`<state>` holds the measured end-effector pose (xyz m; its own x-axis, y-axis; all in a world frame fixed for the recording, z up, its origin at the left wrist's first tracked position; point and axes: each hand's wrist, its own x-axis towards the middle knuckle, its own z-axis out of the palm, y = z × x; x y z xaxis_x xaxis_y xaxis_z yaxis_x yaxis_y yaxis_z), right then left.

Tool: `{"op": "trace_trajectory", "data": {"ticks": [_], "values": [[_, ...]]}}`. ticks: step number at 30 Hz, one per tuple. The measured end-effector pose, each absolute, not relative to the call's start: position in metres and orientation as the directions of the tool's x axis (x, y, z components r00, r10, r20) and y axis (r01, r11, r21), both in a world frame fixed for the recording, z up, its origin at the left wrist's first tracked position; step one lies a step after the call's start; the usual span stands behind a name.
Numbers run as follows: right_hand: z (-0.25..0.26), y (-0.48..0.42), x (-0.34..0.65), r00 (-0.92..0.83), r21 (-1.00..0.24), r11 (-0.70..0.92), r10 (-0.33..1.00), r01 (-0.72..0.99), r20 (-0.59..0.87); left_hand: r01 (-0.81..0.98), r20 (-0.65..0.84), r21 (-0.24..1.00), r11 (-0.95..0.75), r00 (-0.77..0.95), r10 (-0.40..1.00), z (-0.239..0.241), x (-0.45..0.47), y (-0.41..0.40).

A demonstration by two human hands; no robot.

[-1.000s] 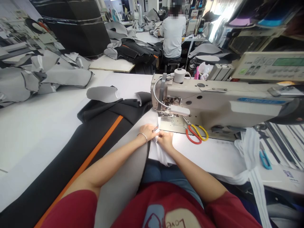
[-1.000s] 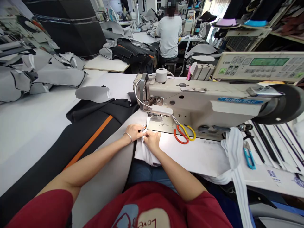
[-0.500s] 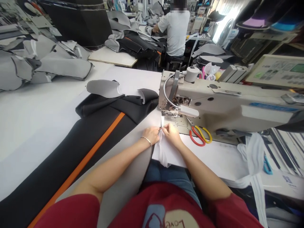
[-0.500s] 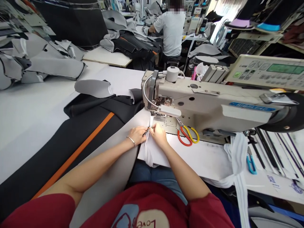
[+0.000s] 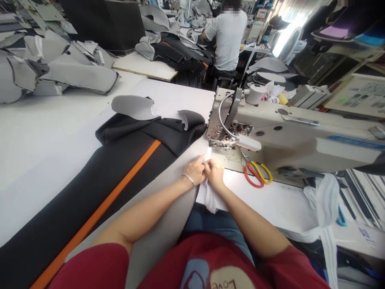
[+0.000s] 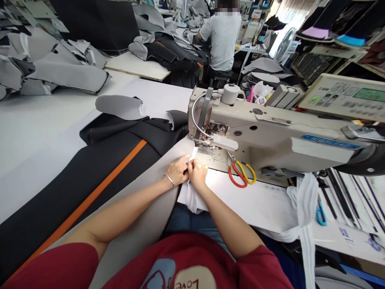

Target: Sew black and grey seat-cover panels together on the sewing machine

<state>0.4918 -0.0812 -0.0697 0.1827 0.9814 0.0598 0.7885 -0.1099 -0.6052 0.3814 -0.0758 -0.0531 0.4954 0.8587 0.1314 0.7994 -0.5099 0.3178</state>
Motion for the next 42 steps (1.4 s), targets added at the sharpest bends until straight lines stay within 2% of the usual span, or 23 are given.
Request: {"op": "trace_trajectory", "data": {"ticks": [4, 7, 9, 12, 14, 16, 22, 28, 35, 42], "values": [[-0.069, -0.083, 0.505, -0.010, -0.669, 0.080, 0.994, 0.739, 0.107, 0.769, 0.151, 0.353, -0.533, 0.516, 0.843, -0.057, 0.380, -0.073], [-0.060, -0.084, 0.524, -0.264, -0.760, 0.252, 0.958, 0.599, 0.110, 0.750, 0.157, 0.384, -0.538, 0.521, 0.839, -0.061, 0.379, -0.070], [-0.056, -0.083, 0.536, -0.366, -0.800, 0.308, 0.923, 0.515, 0.120, 0.744, 0.173, 0.384, -0.546, 0.523, 0.835, -0.062, 0.379, -0.069], [-0.060, -0.082, 0.547, -0.305, -0.780, 0.334, 0.933, 0.530, 0.192, 0.745, 0.206, 0.370, -0.555, 0.517, 0.831, -0.063, 0.379, -0.069], [-0.068, -0.082, 0.547, -0.292, -0.712, 0.387, 0.921, 0.586, 0.260, 0.751, 0.223, 0.356, -0.556, 0.509, 0.831, -0.064, 0.379, -0.069], [-0.076, -0.082, 0.545, -0.348, -0.621, 0.452, 0.891, 0.640, 0.290, 0.765, 0.225, 0.340, -0.546, 0.498, 0.838, -0.065, 0.380, -0.071], [-0.072, -0.082, 0.539, -0.432, -0.370, 0.499, 0.866, 0.784, 0.252, 0.823, 0.183, 0.312, -0.474, 0.438, 0.880, -0.066, 0.386, -0.071], [-0.064, -0.068, 0.542, -0.457, -0.224, 0.503, 0.860, 0.835, 0.228, 0.857, 0.089, 0.286, -0.428, 0.421, 0.903, -0.057, 0.399, -0.058], [-0.068, -0.051, 0.550, -0.423, -0.199, 0.454, 0.888, 0.868, 0.179, 0.891, 0.046, 0.284, -0.355, 0.357, 0.933, -0.055, 0.418, -0.040], [-0.066, -0.041, 0.554, -0.351, -0.331, 0.387, 0.921, 0.861, 0.166, 0.911, 0.020, 0.291, -0.291, 0.298, 0.954, -0.050, 0.428, -0.023]]}}
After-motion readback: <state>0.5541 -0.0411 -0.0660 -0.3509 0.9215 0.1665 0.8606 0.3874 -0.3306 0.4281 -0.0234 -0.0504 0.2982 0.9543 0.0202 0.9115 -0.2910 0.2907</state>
